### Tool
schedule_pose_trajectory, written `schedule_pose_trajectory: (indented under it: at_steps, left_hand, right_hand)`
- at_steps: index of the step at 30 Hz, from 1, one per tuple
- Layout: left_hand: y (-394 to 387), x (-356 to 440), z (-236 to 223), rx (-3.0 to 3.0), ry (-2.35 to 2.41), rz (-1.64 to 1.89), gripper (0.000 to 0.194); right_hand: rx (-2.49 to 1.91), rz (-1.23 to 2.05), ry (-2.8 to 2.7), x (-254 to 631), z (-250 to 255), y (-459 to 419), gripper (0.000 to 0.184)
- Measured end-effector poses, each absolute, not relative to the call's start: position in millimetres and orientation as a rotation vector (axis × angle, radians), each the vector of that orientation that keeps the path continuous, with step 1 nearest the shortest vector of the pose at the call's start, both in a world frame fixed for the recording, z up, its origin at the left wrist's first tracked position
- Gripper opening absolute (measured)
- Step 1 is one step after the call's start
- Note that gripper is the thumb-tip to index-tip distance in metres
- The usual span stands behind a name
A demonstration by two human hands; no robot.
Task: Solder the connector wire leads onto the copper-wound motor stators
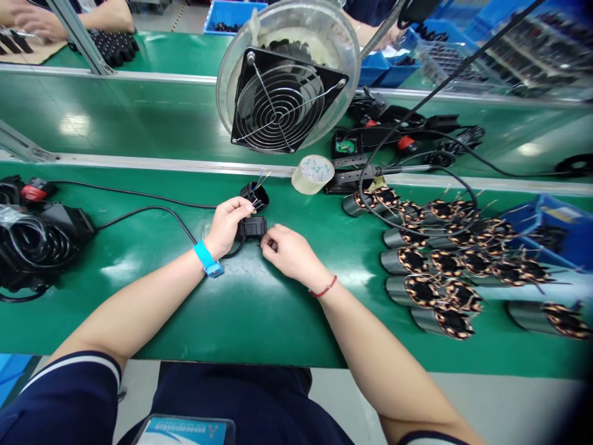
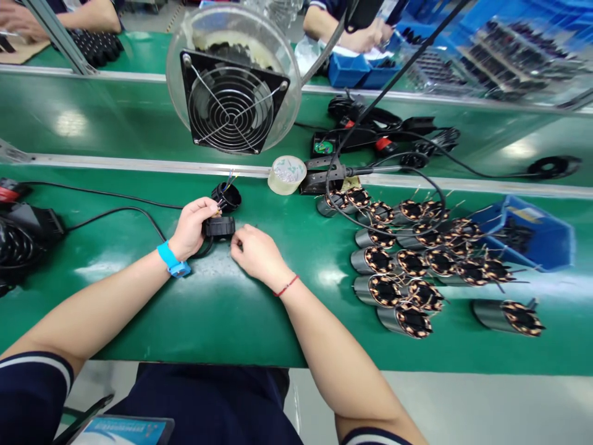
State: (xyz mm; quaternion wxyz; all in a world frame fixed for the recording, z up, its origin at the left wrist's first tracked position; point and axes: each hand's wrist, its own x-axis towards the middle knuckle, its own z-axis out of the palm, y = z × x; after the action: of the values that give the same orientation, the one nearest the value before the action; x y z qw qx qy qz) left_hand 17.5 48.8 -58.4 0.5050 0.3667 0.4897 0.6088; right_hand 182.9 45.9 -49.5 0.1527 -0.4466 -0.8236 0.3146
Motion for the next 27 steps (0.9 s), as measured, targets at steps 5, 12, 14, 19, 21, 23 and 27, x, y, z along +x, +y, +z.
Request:
schedule_pose_trajectory:
  at_steps: [5, 12, 14, 19, 21, 23, 27]
  left_hand:
    - [40, 22, -55, 1.105, 1.062, 1.224, 0.02]
    - [30, 26, -50, 1.463, 1.014, 1.019, 0.023]
    - [30, 26, -50, 1.478, 1.025, 1.024, 0.024]
    - [32, 25, -52, 1.495, 1.044, 1.026, 0.025]
    - [32, 26, -52, 1.494, 1.048, 1.025, 0.026]
    - [32, 26, -51, 1.497, 1.053, 1.018, 0.026]
    - [31, 26, -50, 1.514, 1.061, 1.018, 0.024]
  right_hand:
    - [-1.294, 1.129, -1.941, 209, -47, 57, 0.021]
    - [-1.041, 1.473, -1.273, 203, -35, 46, 0.018]
    - [-1.002, 1.524, -1.22, 201, -34, 44, 0.02]
    - [-0.97, 1.537, -1.243, 204, -33, 44, 0.02]
    - [-0.972, 1.531, -1.271, 204, -34, 44, 0.02]
    - [-0.982, 1.531, -1.287, 204, -35, 43, 0.02]
    - [-1.023, 1.501, -1.309, 203, -38, 43, 0.021]
